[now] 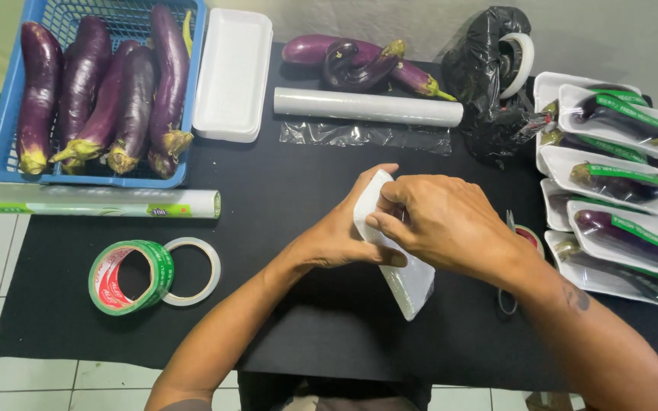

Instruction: The person places an eggplant into a white tray, wraps it with plastic film using a roll, cuts the film with scissors, and then secures the packaging with green tape.

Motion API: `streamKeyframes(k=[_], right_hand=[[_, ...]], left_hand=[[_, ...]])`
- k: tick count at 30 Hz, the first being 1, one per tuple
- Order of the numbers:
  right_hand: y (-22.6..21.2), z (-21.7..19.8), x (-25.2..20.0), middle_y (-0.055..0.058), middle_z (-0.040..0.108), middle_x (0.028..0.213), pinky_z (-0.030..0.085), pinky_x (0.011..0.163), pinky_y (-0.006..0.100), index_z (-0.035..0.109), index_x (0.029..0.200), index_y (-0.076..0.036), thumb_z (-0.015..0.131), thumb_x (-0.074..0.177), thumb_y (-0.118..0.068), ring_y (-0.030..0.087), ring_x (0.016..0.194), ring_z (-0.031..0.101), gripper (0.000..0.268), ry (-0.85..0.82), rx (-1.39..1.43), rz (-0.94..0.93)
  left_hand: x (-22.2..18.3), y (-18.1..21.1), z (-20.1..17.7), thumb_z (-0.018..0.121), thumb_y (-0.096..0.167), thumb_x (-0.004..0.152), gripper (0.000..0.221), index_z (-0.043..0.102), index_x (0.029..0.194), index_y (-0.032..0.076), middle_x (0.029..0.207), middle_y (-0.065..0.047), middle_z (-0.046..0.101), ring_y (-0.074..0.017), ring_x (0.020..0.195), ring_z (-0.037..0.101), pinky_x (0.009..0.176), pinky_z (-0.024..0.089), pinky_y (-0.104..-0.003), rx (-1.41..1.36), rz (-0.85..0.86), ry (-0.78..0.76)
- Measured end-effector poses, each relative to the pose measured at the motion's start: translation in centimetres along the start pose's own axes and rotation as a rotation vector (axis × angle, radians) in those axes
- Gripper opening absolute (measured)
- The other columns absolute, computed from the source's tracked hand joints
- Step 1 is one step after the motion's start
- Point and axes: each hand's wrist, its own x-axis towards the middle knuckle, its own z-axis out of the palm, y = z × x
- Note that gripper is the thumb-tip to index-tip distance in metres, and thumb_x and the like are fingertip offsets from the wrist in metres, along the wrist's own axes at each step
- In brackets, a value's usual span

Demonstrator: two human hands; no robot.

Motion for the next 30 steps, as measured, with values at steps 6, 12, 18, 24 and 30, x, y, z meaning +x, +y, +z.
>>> streamKeyframes(k=[6, 12, 18, 24, 30], right_hand=[[0.3, -0.2, 0.6, 0.013, 0.075, 0.068, 0.059, 0.061, 0.043, 0.076, 0.078, -0.007, 0.073, 0.091, -0.033, 0.028, 0.066, 0.074, 0.030, -0.119, 0.097, 0.242], [7.9, 4.1, -0.7, 0.017, 0.070, 0.070, 0.055, 0.058, 0.039, 0.069, 0.097, 0.004, 0.086, 0.080, -0.016, 0.029, 0.064, 0.070, 0.032, 0.103, 0.325, 0.314], [14.2, 5.5, -4.2, 0.021, 0.078, 0.076, 0.059, 0.067, 0.044, 0.078, 0.097, -0.002, 0.075, 0.087, -0.012, 0.033, 0.071, 0.075, 0.014, 0.187, 0.370, 0.332], [25.6, 1.0, -2.0, 0.003, 0.066, 0.074, 0.043, 0.066, 0.027, 0.076, 0.106, -0.015, 0.078, 0.098, -0.015, 0.013, 0.069, 0.052, 0.008, 0.810, 0.305, 0.257], [30.4, -2.8, 2.9, 0.006, 0.071, 0.083, 0.049, 0.063, 0.032, 0.078, 0.106, -0.015, 0.072, 0.103, -0.036, 0.013, 0.072, 0.061, 0.021, 0.767, 0.438, 0.342]], left_hand=[[-0.5, -0.9, 0.1, 0.095, 0.022, 0.065, 0.117, 0.025, 0.159, 0.016, 0.136, -0.023, 0.054, -0.0389, 0.133, 0.052, 0.114, 0.043, -0.060, 0.008, 0.018, 0.034], [-0.7, -1.0, -2.2, 0.096, 0.026, 0.064, 0.123, 0.023, 0.163, 0.016, 0.137, -0.021, 0.059, -0.0359, 0.132, 0.054, 0.115, 0.041, -0.058, 0.062, 0.026, 0.023], [-0.3, 1.8, -6.6, 0.076, 0.047, 0.087, 0.099, 0.027, 0.161, 0.002, 0.151, -0.032, 0.046, -0.0497, 0.144, 0.037, 0.119, 0.027, -0.065, 0.664, 0.111, 0.495], [8.0, -0.5, -1.9, 0.076, 0.028, 0.093, 0.056, 0.059, 0.143, 0.011, 0.124, -0.013, 0.066, -0.0341, 0.122, 0.063, 0.103, 0.050, -0.047, 0.920, 0.219, 0.432], [20.9, -3.3, 4.5, 0.074, 0.034, 0.092, 0.061, 0.055, 0.144, 0.007, 0.130, -0.019, 0.062, -0.0364, 0.122, 0.063, 0.099, 0.053, -0.048, 1.066, 0.118, 0.160]])
